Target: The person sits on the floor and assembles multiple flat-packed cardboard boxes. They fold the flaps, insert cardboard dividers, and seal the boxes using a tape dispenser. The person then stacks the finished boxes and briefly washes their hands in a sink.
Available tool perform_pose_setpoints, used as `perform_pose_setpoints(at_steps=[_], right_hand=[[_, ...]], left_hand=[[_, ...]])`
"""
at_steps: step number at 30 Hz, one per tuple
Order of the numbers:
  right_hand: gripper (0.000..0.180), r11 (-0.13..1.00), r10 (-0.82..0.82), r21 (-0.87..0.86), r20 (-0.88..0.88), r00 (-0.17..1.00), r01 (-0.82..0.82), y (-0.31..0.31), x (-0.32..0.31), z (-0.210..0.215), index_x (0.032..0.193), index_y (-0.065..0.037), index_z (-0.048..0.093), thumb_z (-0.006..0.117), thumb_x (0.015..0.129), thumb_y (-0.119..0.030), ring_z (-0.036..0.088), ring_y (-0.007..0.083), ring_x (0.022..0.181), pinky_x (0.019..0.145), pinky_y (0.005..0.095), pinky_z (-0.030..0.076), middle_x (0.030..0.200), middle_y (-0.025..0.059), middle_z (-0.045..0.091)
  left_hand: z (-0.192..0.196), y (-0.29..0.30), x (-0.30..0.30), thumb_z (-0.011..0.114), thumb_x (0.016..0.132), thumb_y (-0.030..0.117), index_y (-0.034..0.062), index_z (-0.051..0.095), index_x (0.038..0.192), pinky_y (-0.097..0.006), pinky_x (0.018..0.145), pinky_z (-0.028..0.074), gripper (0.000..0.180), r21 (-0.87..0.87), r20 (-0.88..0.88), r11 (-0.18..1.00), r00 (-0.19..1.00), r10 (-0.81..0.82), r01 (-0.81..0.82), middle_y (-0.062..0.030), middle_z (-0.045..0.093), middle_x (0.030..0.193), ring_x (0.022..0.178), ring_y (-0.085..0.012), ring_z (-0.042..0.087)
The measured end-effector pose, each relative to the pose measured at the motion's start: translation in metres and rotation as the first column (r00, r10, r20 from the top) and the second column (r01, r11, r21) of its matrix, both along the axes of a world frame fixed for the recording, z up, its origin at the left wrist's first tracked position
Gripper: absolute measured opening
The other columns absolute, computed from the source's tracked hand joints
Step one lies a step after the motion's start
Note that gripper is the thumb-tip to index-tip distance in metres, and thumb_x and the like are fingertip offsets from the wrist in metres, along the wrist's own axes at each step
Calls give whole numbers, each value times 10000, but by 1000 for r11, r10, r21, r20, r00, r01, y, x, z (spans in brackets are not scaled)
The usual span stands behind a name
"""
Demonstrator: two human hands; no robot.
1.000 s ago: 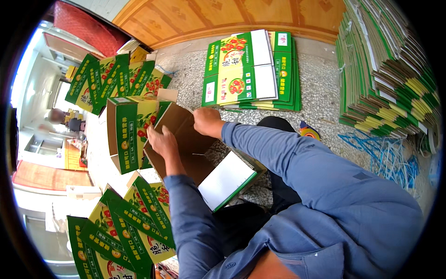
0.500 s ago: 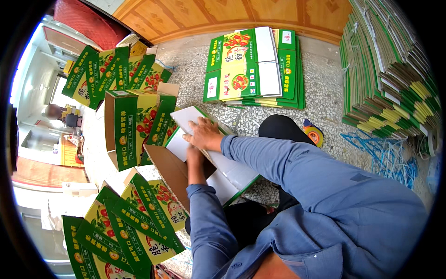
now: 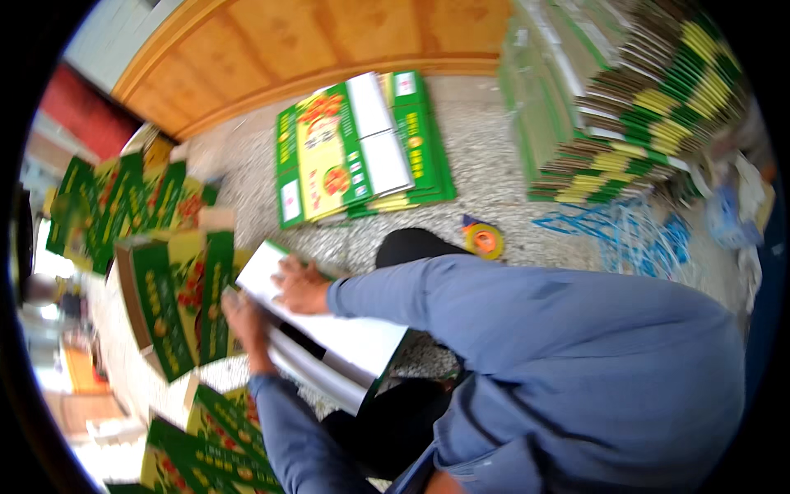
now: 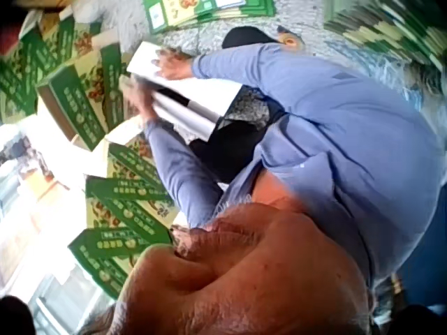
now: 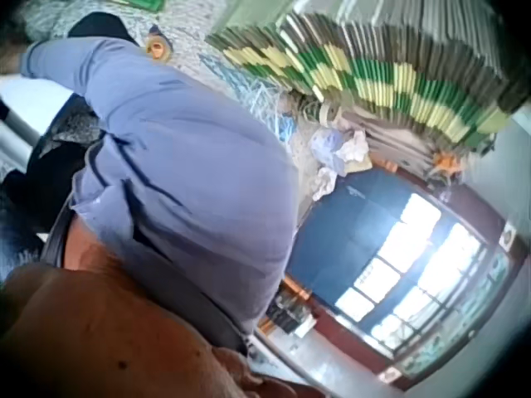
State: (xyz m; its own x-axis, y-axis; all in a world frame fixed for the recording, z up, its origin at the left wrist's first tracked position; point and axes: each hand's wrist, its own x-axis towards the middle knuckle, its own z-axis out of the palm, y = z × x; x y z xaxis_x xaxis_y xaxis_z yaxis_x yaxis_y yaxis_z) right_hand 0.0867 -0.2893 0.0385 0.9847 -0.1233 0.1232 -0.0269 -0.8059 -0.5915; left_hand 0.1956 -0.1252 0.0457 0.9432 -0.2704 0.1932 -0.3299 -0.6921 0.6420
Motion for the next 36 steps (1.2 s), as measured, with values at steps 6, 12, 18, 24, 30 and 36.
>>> perform_pose_setpoints(at_steps=[6, 12, 18, 24, 30, 36], right_hand=[[530, 997, 55, -50, -44, 997, -57, 15, 4, 26, 1319, -67, 456, 519, 904, -390, 243, 409, 1353, 972, 635, 297, 1420, 213, 320], [579, 980, 68, -183, -73, 995, -80, 15, 4, 20, 1353, -45, 420, 514, 907, -402, 217, 441, 1355, 945, 663, 286, 1435, 246, 294], [562, 972, 143, -182, -40, 989, -147, 8, 10, 13, 1337, -18, 420, 503, 920, -386, 208, 448, 1353, 909, 707, 306, 1424, 264, 278], [548, 984, 148, -94, -29, 989, -150, 1, 15, 12, 1329, -5, 422, 504, 925, -366, 201, 433, 1362, 917, 675, 322, 1429, 253, 275], [573, 961, 123, -254, 37, 992, -109, -3, 12, 2, 1314, 22, 435, 525, 898, -361, 259, 473, 1331, 885, 674, 355, 1410, 298, 306], [692, 945, 249, -222, 8, 968, -241, -9, 10, -5, 1342, 75, 377, 576, 850, -369, 246, 489, 1338, 866, 694, 384, 1418, 320, 295]], left_hand=[[-2, 13, 21, 356, 965, 445, 72, 404, 1404, -479, 1098, 242, 578, 418, 142, 890, 981, 131, -180, -141, 391, 1460, 1352, -348, 330], [-10, 4, 18, 377, 945, 479, 124, 441, 1388, -488, 1089, 239, 571, 501, 135, 844, 981, 142, -191, -117, 417, 1445, 1349, -326, 342], [-13, 9, 18, 555, 875, 439, 73, 597, 1228, -433, 1003, 371, 510, 404, 218, 890, 967, 131, -212, -148, 608, 1218, 1158, -307, 538], [-16, 12, 22, 700, 789, 350, 35, 667, 1083, -411, 857, 478, 432, 232, 297, 960, 951, 85, -158, -173, 667, 1037, 971, -334, 614], [-21, -3, 16, 720, 781, 321, 44, 671, 1083, -443, 840, 483, 413, 271, 395, 942, 916, 78, -197, -196, 661, 1000, 931, -366, 622], [-32, 11, 24, 589, 890, 433, 149, 584, 1274, -398, 919, 455, 478, 301, 191, 937, 973, 125, -180, -168, 617, 1208, 1070, -328, 601]])
